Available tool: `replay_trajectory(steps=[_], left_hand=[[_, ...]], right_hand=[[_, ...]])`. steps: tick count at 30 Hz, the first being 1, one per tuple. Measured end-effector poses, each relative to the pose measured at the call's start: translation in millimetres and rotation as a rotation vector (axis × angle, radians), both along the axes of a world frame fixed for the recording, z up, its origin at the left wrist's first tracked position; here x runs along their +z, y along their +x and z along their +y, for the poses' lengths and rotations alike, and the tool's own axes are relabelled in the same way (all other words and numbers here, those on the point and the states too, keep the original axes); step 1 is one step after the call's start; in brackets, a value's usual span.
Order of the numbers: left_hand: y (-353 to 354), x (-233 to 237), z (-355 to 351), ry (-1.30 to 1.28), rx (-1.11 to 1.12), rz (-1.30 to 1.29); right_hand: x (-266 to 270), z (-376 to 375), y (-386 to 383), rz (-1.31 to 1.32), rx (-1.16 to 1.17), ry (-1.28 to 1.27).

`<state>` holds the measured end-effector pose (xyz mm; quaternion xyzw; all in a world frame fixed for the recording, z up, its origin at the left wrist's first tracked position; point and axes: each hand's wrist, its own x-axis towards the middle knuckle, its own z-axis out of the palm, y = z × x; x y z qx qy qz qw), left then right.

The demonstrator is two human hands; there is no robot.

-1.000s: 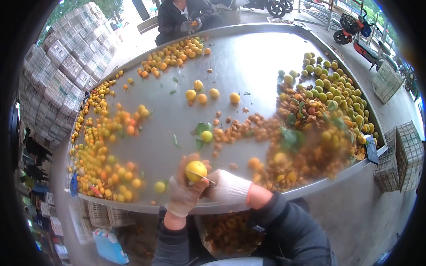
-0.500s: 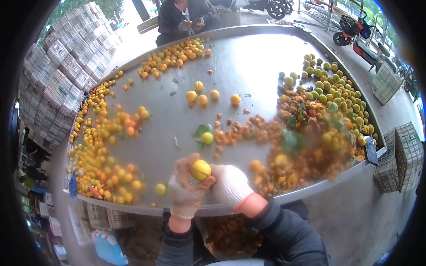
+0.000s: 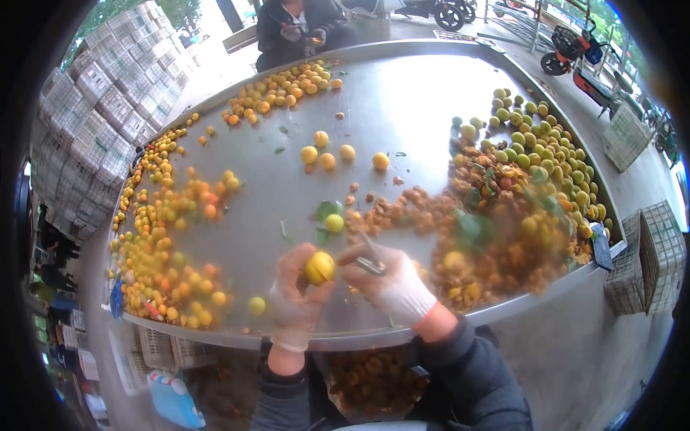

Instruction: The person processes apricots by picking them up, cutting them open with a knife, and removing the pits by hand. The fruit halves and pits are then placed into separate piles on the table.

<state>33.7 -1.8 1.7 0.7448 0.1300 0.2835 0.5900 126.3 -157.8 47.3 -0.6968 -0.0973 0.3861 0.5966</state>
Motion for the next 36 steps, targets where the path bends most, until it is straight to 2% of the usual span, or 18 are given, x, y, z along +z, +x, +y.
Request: replay_trajectory(steps=[2, 3, 4, 6, 12, 14, 15, 17, 21, 23, 24, 26, 27, 28, 31, 34, 35, 36], left_hand=[[4, -1, -7, 0.579, -0.076, -0.006], [5, 1, -11, 0.576, -0.086, -0.006], [6, 5, -16, 0.593, -0.069, -0.023], [6, 6, -19, 0.611, -0.055, -0.035], [6, 3, -16, 0.510, -0.117, -0.091], [7, -10, -9, 0.209, 0.020, -0.072], [6, -10, -9, 0.213, 0.025, -0.069], [8, -1, -9, -0.560, -0.002, -0.104], [9, 12, -8, -0.746, 0.078, -0.017], [8, 1, 2, -0.922, 0.018, 0.018], [8, 0, 2, -0.924, 0.016, 0.022], [9, -4, -1, -1.040, -0.118, 0.032], [10, -6, -3, -1.045, -0.122, 0.035], [11, -7, -6, -0.961, -0.152, 0.123], [11, -5, -18, -0.816, -0.186, 0.265], [12, -19, -31, -0.684, -0.178, 0.263], [13, -20, -34, -0.608, -0.168, 0.208], [12, -17, -36, -0.609, -0.169, 0.213]], right_hand=[[-15, 12, -5, -0.413, -0.101, 0.182], [-21, 14, -2, -0.621, -0.061, 0.127], [-19, 8, 0, -0.618, -0.067, 0.124], [7, 1, 2, -0.176, 0.080, 0.129], [-2, 5, -2, 0.063, 0.000, 0.225], [-9, 6, -8, 0.103, -0.022, 0.269], [-8, 6, -10, 0.115, 0.000, 0.276], [0, 7, -11, 0.080, 0.025, 0.254], [-22, -6, 3, -0.161, 0.148, 0.181], [-47, -4, 11, -1.135, 0.204, 0.062], [-43, -5, 9, -1.132, 0.202, 0.059], [-18, -5, 7, -0.331, -0.226, 0.255], [-7, -7, 8, -0.164, -0.331, 0.345], [-5, -5, 9, -0.163, -0.336, 0.340], [-2, 4, 4, -0.043, -0.649, 0.852], [-3, 7, -2, -0.153, -0.625, 0.973], [-9, 8, 0, -0.473, -0.597, 0.831], [-9, 9, -2, -0.471, -0.600, 0.829]])
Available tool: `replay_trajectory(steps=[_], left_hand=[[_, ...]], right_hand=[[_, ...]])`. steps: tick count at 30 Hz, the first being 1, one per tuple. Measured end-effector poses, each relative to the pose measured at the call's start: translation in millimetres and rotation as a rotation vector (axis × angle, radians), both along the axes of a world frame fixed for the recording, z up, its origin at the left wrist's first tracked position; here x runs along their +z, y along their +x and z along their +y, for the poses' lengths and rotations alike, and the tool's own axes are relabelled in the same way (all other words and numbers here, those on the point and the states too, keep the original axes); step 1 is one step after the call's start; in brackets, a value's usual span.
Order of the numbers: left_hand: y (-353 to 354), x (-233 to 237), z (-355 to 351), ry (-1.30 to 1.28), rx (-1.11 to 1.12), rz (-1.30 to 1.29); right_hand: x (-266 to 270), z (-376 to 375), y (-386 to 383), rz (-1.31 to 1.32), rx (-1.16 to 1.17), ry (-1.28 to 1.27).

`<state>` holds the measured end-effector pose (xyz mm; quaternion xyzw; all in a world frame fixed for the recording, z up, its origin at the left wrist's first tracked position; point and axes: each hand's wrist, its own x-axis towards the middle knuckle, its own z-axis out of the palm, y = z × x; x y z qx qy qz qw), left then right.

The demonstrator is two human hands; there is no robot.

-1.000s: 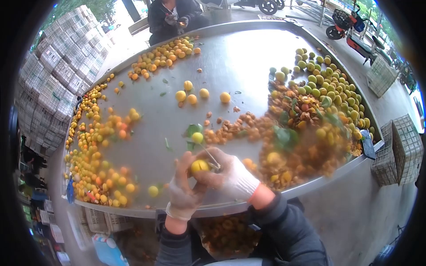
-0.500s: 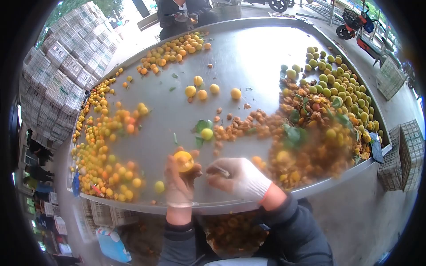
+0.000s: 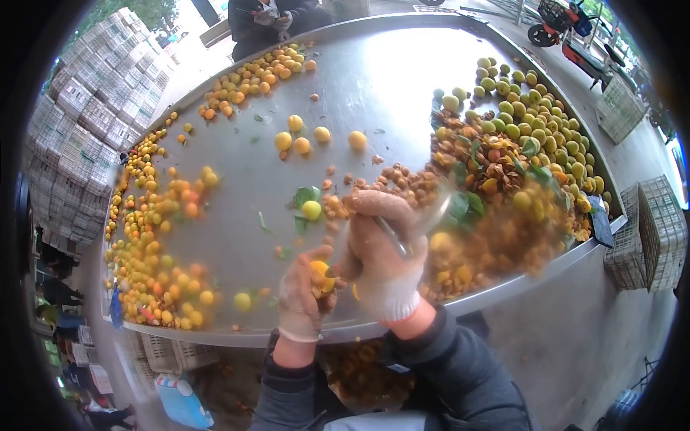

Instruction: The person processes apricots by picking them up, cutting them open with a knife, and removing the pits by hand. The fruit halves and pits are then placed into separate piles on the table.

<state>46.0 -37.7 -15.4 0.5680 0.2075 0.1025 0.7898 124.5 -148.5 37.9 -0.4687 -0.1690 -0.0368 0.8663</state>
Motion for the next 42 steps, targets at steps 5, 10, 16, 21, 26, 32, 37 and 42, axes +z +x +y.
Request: replay_trajectory(steps=[5, 10, 16, 21, 26, 32, 37, 42], left_hand=[[0, 18, -6, -0.028, -0.007, 0.101], [11, -111, -20, 0.130, 0.107, -0.144], [17, -37, -15, 0.269, 0.117, 0.008], [15, -30, -26, 0.308, 0.168, -0.040], [23, -46, -26, -0.001, 0.144, -0.087], [21, -53, -21, -0.373, 0.044, -0.024], [21, -40, -23, 0.059, 0.152, -0.134], [19, -54, -13, -0.276, -0.029, -0.174]], right_hand=[[-4, -2, -4, 0.049, 0.028, -0.050], [-11, -1, -6, -0.258, 0.257, -0.287], [-58, 8, 36, 0.019, -0.117, -0.126], [-81, 4, 34, -0.434, -0.297, -0.509], [-55, 15, 27, 0.035, 0.136, 0.082], [-90, 7, 52, 0.172, -0.014, -0.003], [-57, 13, 29, -0.077, 0.084, -0.027], [-38, 27, 21, 0.392, 0.122, 0.269]])
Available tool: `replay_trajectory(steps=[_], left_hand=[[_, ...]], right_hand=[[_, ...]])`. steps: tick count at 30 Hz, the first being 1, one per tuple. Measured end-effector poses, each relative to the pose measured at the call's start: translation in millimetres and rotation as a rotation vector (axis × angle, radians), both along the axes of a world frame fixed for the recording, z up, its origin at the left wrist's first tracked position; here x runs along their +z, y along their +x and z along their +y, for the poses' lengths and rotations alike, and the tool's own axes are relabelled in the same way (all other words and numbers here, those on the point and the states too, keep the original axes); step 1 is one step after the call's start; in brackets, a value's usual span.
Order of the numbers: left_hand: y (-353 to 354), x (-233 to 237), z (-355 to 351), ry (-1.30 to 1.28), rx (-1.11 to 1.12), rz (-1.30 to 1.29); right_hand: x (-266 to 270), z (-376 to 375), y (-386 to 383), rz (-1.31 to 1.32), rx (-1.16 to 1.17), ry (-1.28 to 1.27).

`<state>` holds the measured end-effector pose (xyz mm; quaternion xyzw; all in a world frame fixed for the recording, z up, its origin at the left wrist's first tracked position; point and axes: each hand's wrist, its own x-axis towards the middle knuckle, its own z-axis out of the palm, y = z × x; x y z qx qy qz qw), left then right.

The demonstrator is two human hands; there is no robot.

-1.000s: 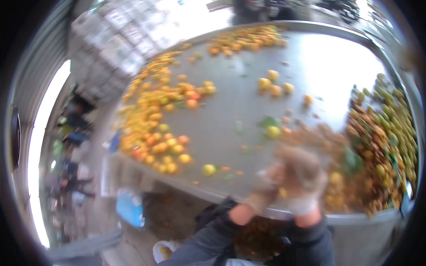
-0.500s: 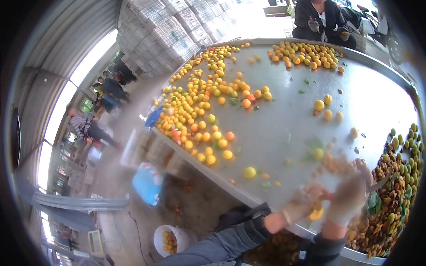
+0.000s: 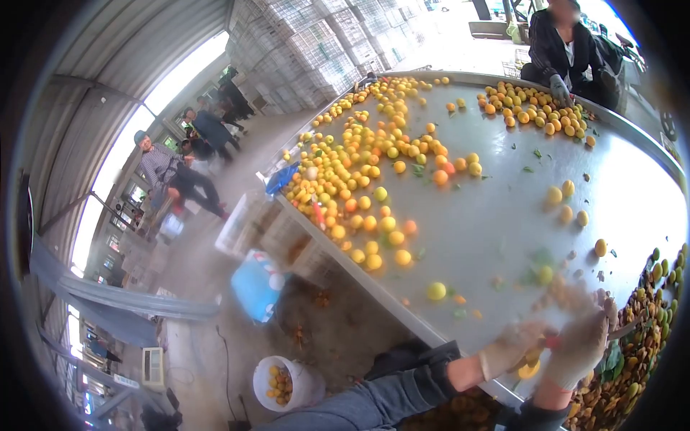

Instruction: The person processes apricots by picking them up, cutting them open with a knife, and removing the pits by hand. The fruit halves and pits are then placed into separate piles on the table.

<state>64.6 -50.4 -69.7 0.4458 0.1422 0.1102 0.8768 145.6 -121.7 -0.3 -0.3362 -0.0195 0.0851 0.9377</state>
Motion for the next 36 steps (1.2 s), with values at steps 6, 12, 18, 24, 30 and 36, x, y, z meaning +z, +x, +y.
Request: replay_trajectory(steps=[6, 12, 18, 24, 30, 36], left_hand=[[4, -1, -10, -0.322, 0.056, 0.099], [-6, -16, 9, -0.291, -0.096, 0.094], [-15, 37, 41, -0.279, 0.250, 0.054], [-13, 48, 36, -0.246, 0.308, 0.023], [-23, 58, 35, 0.014, 0.297, 0.026], [-26, 53, 35, -0.039, 0.288, -0.002]], right_hand=[[-5, 6, -3, 0.001, -0.040, -0.095], [11, 11, 8, 0.281, -0.083, 0.081], [-19, -13, 19, -0.618, -0.255, -0.806], [15, 5, -27, -0.486, 0.316, -0.991], [15, 4, -21, -0.721, 0.248, -1.167], [11, -3, -11, -0.711, 0.190, -1.382]])
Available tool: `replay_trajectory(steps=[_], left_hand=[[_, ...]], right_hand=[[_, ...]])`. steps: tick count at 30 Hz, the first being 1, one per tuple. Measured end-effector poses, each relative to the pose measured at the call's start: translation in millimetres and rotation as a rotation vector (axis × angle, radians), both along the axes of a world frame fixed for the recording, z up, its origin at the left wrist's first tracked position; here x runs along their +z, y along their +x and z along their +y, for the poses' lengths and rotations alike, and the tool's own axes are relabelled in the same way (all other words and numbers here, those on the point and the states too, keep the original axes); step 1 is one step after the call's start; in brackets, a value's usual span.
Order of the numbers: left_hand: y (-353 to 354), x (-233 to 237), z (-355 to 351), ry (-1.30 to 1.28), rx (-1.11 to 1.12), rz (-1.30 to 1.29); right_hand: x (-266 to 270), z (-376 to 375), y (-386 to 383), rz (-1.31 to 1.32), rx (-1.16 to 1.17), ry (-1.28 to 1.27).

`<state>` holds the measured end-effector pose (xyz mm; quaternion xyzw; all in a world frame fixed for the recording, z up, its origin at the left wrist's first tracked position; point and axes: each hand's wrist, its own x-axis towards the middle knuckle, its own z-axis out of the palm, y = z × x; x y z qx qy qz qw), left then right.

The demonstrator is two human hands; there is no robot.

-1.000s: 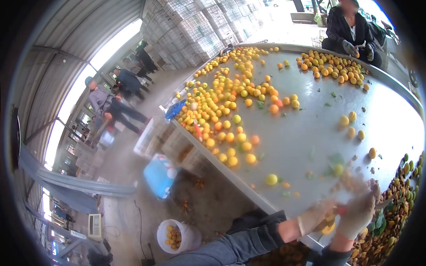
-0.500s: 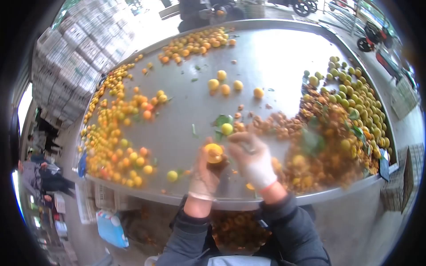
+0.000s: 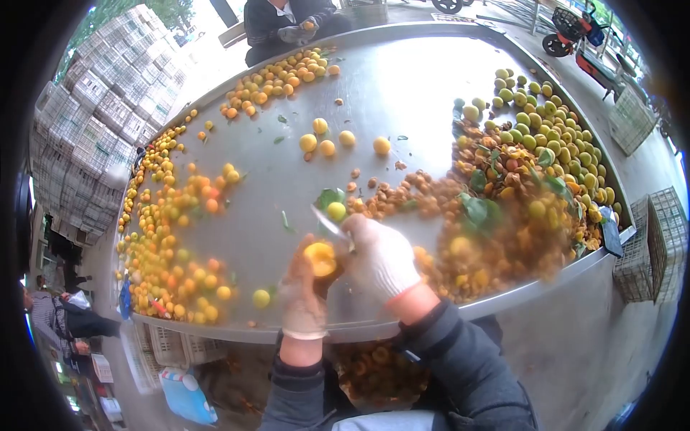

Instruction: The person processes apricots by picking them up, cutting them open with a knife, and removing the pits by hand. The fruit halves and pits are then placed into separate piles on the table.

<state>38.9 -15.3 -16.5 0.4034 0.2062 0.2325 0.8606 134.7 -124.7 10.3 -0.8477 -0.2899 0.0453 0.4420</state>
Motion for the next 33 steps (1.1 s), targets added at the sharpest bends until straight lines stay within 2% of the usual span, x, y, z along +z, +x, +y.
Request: replay_trajectory(steps=[1, 2, 3, 4, 6, 8, 11, 14, 15, 18, 19, 20, 21, 22, 23, 24, 26, 27, 28, 30, 32, 33], left_hand=[[-1, 3, 3, 0.000, -0.002, 0.001], [-2, 8, 9, -0.124, -0.049, -0.019], [-3, 12, 13, -0.249, -0.095, -0.039], [-4, 14, 12, -0.249, -0.092, -0.041], [-4, 15, 10, -0.182, -0.083, -0.063], [-3, 11, 5, -0.092, -0.058, -0.035], [1, -3, -4, 0.020, -0.005, -0.010], [3, -3, -13, 0.023, 0.074, 0.010], [5, 0, -17, 0.001, 0.116, 0.038], [6, 1, -9, -0.081, 0.043, -0.019], [8, 11, -8, -0.129, 0.028, -0.088], [3, 9, -5, -0.135, 0.019, -0.064], [0, 5, 0, -0.009, -0.055, 0.036], [0, 1, 4, 0.122, -0.127, 0.128], [5, -1, 4, 0.546, -0.251, 0.381], [6, -2, -5, 0.554, -0.258, 0.385], [10, -1, -37, 1.190, -0.455, 0.515], [15, -15, -46, 1.411, -0.433, 0.540], [17, -21, -50, 1.421, -0.436, 0.535], [21, -19, -58, 1.610, -0.573, 0.631], [23, -19, -63, 1.594, -0.594, 0.611], [26, -14, -61, 1.570, -0.604, 0.584]], right_hand=[[0, -3, 3, -0.098, -0.081, -0.014], [0, -4, 5, -0.196, -0.161, -0.029], [2, -4, 5, -0.239, -0.211, -0.027], [0, -4, 4, -0.240, -0.208, -0.026], [-6, -5, 0, 0.201, -0.010, 0.288], [-5, -3, -9, 0.288, 0.041, 0.343], [-4, 2, -14, 0.009, 0.018, 0.086], [-3, 6, -20, -0.045, 0.030, -0.068], [-6, 5, -23, -0.119, 0.030, -0.065], [0, -3, -15, -0.159, 0.004, -0.017], [7, -10, -6, -0.201, -0.099, 0.197], [8, -18, 9, -0.160, -0.158, 0.289], [16, -31, 19, -0.108, -0.260, 0.329], [18, -42, 26, 0.122, -0.291, 0.442], [14, -52, 32, 0.121, -0.307, 0.474], [10, -59, 35, 0.120, -0.324, 0.509], [7, -66, 32, 0.235, -0.357, 0.549], [5, -68, 31, 0.209, -0.337, 0.552], [6, -70, 32, 0.179, -0.310, 0.555], [12, -77, 32, 0.192, -0.301, 0.570], [18, -81, 32, 0.150, -0.281, 0.607], [19, -82, 32, 0.244, -0.289, 0.654]])
